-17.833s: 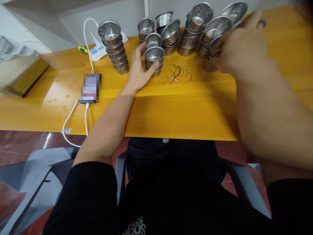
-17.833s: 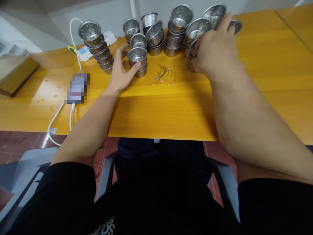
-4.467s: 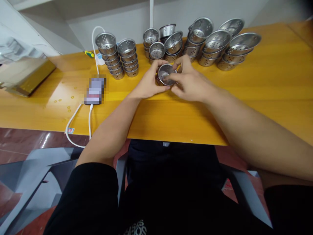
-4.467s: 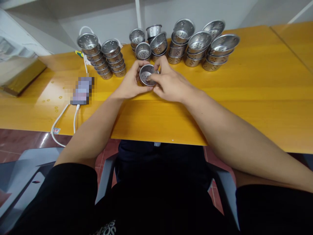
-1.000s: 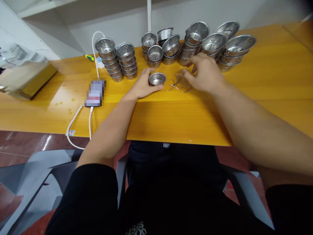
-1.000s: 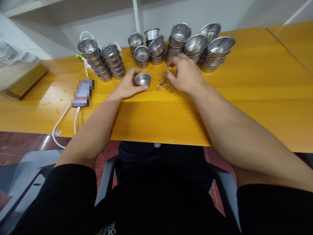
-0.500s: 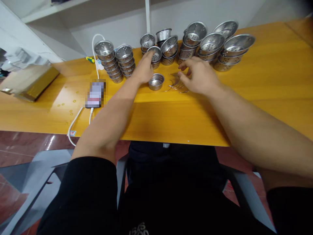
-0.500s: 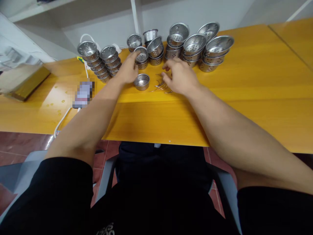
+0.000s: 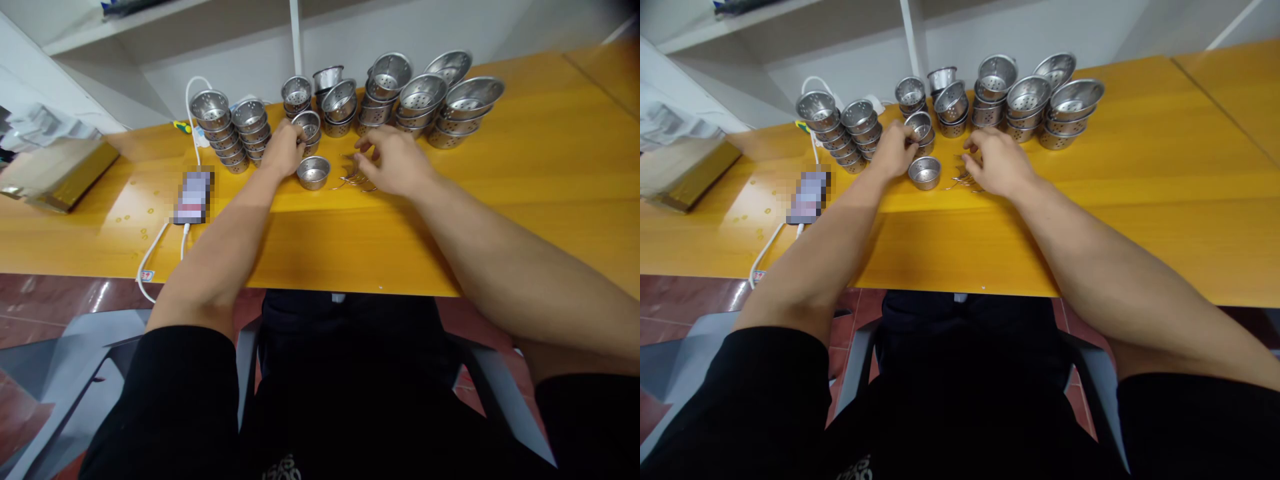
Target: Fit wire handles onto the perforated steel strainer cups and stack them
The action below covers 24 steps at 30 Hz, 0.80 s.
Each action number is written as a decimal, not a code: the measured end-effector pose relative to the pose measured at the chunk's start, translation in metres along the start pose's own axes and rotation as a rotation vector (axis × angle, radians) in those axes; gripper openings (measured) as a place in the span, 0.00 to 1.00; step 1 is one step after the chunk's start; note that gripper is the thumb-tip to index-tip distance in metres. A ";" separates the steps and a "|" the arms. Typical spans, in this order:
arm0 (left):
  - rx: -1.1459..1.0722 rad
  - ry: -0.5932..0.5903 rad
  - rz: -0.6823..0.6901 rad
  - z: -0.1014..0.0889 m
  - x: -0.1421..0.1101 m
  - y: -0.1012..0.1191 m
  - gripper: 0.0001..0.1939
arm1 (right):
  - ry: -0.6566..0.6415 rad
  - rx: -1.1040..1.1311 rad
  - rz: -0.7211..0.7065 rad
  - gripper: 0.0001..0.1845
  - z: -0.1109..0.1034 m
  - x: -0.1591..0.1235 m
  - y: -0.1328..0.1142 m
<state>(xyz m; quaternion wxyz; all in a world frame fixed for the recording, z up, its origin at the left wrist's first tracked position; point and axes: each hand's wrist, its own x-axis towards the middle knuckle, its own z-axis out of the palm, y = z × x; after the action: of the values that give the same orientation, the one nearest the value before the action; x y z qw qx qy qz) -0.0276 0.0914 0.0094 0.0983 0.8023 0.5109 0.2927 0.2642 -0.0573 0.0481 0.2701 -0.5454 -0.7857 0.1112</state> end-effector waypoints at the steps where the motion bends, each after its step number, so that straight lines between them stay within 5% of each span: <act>1: -0.001 0.009 0.013 0.000 -0.002 0.002 0.10 | 0.005 -0.001 -0.006 0.20 0.001 0.000 0.002; 12: -0.031 0.112 -0.016 -0.010 -0.033 0.040 0.07 | 0.065 0.059 -0.093 0.28 0.013 0.008 0.021; 17: -0.077 0.211 0.181 -0.030 -0.044 0.081 0.08 | 0.109 0.136 -0.078 0.33 -0.002 -0.004 0.000; 21: -0.130 0.069 0.339 -0.049 -0.059 0.115 0.07 | 0.195 0.215 -0.244 0.38 -0.008 -0.010 -0.013; 24: -0.135 0.037 0.375 -0.059 -0.073 0.125 0.15 | 0.178 0.188 -0.322 0.30 -0.004 -0.009 -0.013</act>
<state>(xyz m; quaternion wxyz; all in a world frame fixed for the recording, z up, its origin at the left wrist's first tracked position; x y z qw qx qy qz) 0.0124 -0.0382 0.0874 0.0862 0.8695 0.3332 0.3542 0.2586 -0.0706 0.0552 0.4026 -0.3928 -0.8218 0.0908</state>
